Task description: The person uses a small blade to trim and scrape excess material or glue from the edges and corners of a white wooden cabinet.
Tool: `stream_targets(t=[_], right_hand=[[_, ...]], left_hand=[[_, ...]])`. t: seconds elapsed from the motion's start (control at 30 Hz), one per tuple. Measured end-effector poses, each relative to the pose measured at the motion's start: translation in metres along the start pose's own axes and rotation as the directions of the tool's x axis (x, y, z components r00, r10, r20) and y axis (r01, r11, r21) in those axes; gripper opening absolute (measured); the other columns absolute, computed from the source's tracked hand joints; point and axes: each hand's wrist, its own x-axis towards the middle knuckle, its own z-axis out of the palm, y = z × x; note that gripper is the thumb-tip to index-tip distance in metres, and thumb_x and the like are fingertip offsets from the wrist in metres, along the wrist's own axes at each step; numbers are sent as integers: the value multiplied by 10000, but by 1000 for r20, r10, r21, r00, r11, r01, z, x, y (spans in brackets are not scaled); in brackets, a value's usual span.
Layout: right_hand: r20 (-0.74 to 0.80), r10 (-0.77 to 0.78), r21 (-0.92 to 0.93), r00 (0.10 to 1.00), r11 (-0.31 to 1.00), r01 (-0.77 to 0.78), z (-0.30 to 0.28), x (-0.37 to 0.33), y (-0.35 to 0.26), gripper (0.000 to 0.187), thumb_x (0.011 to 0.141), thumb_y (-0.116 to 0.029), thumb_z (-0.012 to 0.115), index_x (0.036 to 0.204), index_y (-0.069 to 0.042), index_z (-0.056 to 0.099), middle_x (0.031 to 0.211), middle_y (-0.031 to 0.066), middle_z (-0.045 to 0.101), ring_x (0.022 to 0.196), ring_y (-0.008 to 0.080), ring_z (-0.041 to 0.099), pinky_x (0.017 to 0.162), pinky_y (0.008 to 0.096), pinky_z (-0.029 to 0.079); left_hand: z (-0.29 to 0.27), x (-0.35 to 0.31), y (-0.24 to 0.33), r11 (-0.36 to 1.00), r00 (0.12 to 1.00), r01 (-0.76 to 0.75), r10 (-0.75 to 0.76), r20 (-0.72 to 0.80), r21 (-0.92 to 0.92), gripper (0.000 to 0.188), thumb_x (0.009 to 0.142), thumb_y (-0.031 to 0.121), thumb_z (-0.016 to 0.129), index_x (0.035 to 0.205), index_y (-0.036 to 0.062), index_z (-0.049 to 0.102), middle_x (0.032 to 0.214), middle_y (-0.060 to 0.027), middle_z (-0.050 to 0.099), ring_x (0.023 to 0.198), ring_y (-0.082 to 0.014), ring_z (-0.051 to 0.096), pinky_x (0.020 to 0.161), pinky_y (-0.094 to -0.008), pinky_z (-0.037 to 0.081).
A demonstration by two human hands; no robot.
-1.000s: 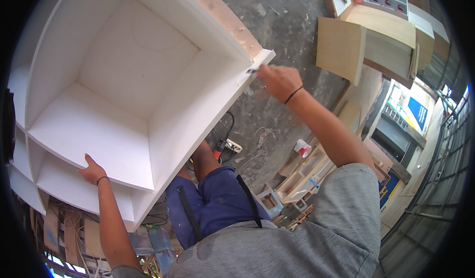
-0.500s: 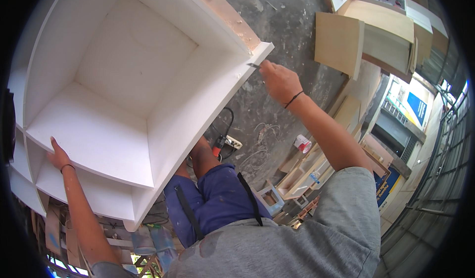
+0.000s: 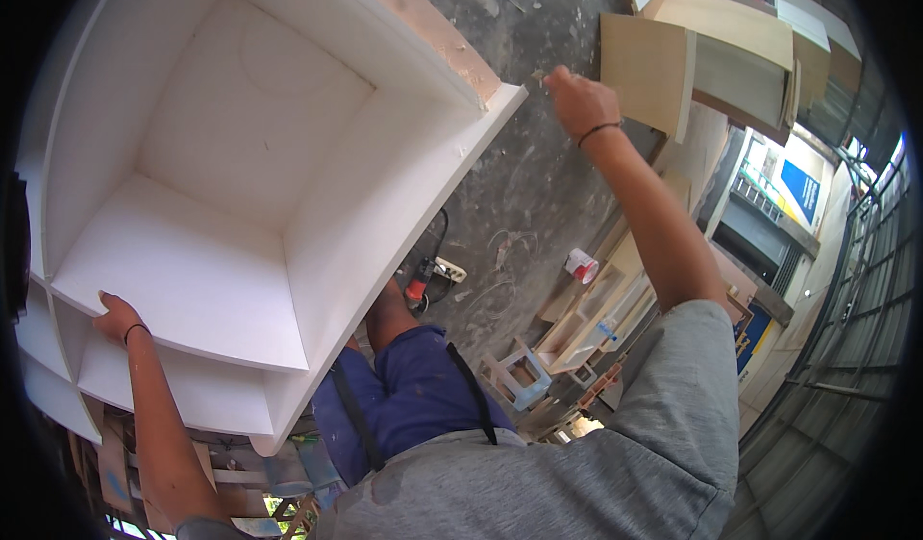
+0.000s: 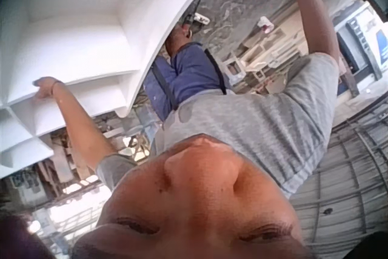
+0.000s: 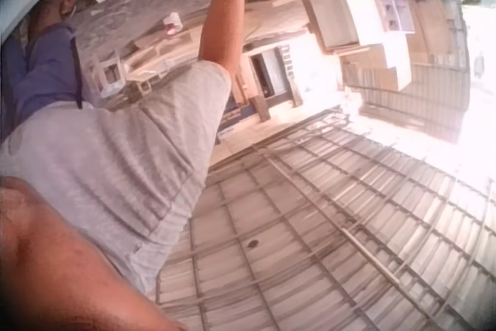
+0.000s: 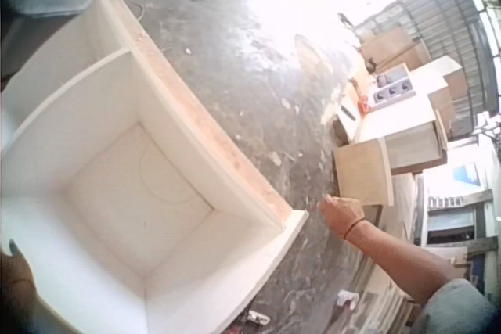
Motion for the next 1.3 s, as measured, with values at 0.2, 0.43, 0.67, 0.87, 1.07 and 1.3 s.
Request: stream_targets(t=[0.2, 0.43, 0.67, 0.87, 1.07, 1.3], right_hand=[[26, -335, 218, 942, 921, 322, -2, -58, -83, 150, 921, -246, 506, 852, -112, 514, 720, 92, 642, 661, 288, 658, 566, 406, 515], [21, -28, 1, 999, 1000, 28, -11, 11, 3, 173, 929, -255, 477, 872, -107, 547, 756, 124, 660, 684, 323, 658, 578, 452, 510], [129, -189, 102, 973, 979, 177, -6, -24, -45, 214, 937, -272, 468, 865, -84, 540, 792, 129, 670, 707, 344, 655, 595, 441, 515], [4, -198, 240, 980, 952, 191, -6, -11, -14, 198, 939, -273, 470, 866, -102, 538, 797, 109, 673, 713, 333, 655, 608, 435, 518], [125, -194, 179, 973, 969, 170, -1, -29, -48, 206, 945, -288, 466, 880, -105, 535, 808, 97, 673, 735, 321, 653, 609, 438, 513], [-29, -235, 280, 971, 931, 234, -9, -34, -39, 211, 943, -281, 464, 888, -95, 548, 747, 106, 664, 687, 341, 647, 585, 445, 508]], left_hand=[[-2, 2, 1, 1000, 1000, 8, -8, 5, 7, 676, 894, 499, 489, 1148, -128, 488, 1086, -288, 604, 996, -425, 607, 870, -481, 495], [-2, 0, 5, 999, 1000, -14, 13, 15, 32, 667, 896, 488, 490, 1145, -131, 491, 1085, -288, 605, 981, -418, 616, 862, -474, 503], [-8, -1, 2, 998, 1000, 8, -8, 6, 58, 680, 895, 492, 493, 1159, -135, 485, 1093, -298, 601, 990, -422, 613, 868, -469, 507], [-5, -1, 1, 998, 1000, -30, 30, 6, 53, 687, 895, 491, 495, 1173, -137, 477, 1093, -305, 599, 999, -427, 609, 876, -474, 501], [-2, 2, -4, 999, 1000, -14, 15, -15, 53, 677, 892, 486, 504, 1160, -136, 487, 1091, -299, 603, 989, -432, 609, 872, -477, 498], [2, 5, -8, 998, 996, -42, 45, -71, 52, 667, 890, 487, 508, 1138, -131, 498, 1070, -289, 614, 976, -429, 614, 860, -475, 502]])
